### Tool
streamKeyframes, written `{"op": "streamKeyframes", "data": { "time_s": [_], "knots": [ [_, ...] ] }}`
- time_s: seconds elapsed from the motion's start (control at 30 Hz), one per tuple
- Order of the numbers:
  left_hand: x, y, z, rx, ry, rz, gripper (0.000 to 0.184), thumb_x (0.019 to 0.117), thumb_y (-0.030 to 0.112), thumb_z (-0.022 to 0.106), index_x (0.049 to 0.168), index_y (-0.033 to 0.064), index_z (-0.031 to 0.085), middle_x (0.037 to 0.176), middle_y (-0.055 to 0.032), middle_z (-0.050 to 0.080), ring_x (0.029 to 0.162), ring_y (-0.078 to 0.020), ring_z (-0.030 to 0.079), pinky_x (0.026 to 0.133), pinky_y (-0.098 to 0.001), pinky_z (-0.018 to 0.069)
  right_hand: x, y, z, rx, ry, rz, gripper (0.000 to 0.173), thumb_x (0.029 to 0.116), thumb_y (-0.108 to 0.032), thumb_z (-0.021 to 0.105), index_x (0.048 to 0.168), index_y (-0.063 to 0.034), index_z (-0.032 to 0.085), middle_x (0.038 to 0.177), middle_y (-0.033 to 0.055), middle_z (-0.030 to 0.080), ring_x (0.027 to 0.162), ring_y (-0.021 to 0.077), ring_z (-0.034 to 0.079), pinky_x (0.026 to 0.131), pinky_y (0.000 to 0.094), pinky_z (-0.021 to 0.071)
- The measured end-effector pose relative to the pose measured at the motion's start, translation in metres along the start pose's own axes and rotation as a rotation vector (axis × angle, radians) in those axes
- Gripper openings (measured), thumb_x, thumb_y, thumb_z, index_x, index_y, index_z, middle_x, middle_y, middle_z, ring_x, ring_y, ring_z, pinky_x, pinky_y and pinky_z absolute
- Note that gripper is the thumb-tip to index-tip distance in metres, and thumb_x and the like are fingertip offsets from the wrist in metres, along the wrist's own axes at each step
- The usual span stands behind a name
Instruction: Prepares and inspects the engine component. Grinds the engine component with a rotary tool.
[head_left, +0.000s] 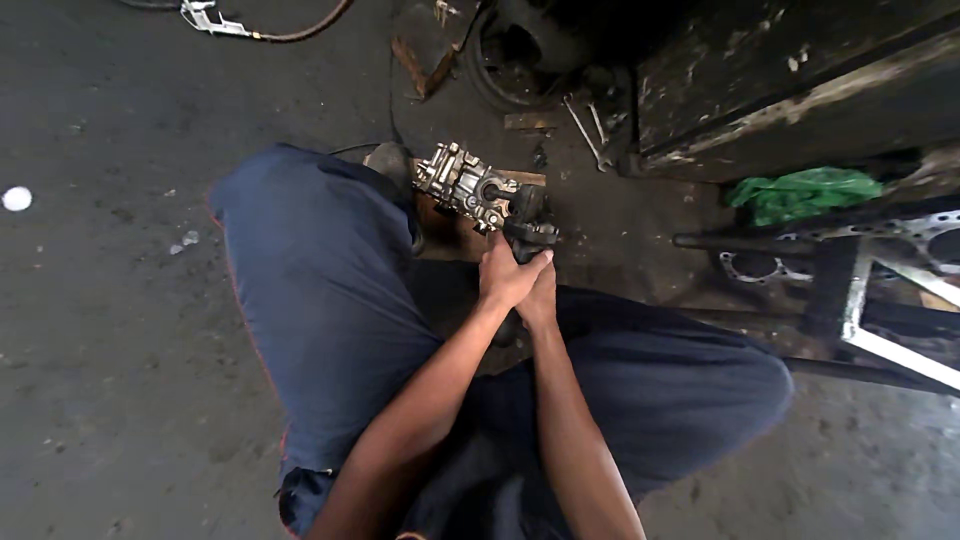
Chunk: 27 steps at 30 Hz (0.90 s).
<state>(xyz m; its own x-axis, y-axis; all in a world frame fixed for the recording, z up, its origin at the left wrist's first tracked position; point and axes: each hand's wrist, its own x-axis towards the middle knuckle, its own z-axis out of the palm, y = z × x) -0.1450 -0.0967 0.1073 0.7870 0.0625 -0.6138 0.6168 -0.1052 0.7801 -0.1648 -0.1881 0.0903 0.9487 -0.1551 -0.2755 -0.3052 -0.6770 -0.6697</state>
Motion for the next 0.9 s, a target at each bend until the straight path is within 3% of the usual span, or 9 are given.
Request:
{"op": "streamKeyframes", "data": {
  "time_s": [0.33,0.43,0.63,0.9],
  "knots": [
    [0.012,-0.013,0.001,-0.002,0.022,0.015,0.078,0.0845,0.053,0.081,0.142,0.0105,0.051,0.113,-0.0148,0.071,0.107,-0.0288,0.069,0.093,-0.0554,0.0564,0.005,0.005,0.015,0.006,0.01,0.002,0.056,0.0926,-0.021,0.074,0.138,0.0022,0.05,0.115,0.0164,0.07,0.109,0.0226,0.069,0.099,0.0439,0.0548],
    [0.02,-0.019,0.001,0.023,0.043,0.006,0.076,0.0839,0.054,0.081,0.139,0.0095,0.054,0.11,-0.0151,0.072,0.106,-0.0299,0.07,0.091,-0.0563,0.0567,0.011,0.012,0.025,0.059,-0.007,0.003,0.058,0.0903,-0.021,0.076,0.138,0.0018,0.05,0.115,0.0167,0.07,0.109,0.023,0.069,0.098,0.0444,0.0553],
    [0.02,-0.016,0.001,0.091,0.037,0.006,0.078,0.0831,0.053,0.082,0.141,0.0086,0.052,0.109,-0.0162,0.072,0.104,-0.0318,0.07,0.09,-0.0569,0.0569,0.012,0.018,0.03,0.193,0.016,0.04,0.059,0.0892,-0.017,0.077,0.138,0.0037,0.05,0.12,0.017,0.068,0.112,0.02,0.066,0.1,0.0394,0.0545],
    [-0.001,-0.006,0.005,0.12,0.029,0.042,0.076,0.0842,0.051,0.082,0.14,0.0078,0.052,0.112,-0.0163,0.071,0.107,-0.0318,0.069,0.092,-0.0569,0.0561,-0.007,0.011,0.018,0.235,0.086,0.029,0.056,0.094,-0.02,0.072,0.138,0.0063,0.05,0.12,0.0168,0.067,0.112,0.0172,0.066,0.101,0.0358,0.0536]
  ]
}}
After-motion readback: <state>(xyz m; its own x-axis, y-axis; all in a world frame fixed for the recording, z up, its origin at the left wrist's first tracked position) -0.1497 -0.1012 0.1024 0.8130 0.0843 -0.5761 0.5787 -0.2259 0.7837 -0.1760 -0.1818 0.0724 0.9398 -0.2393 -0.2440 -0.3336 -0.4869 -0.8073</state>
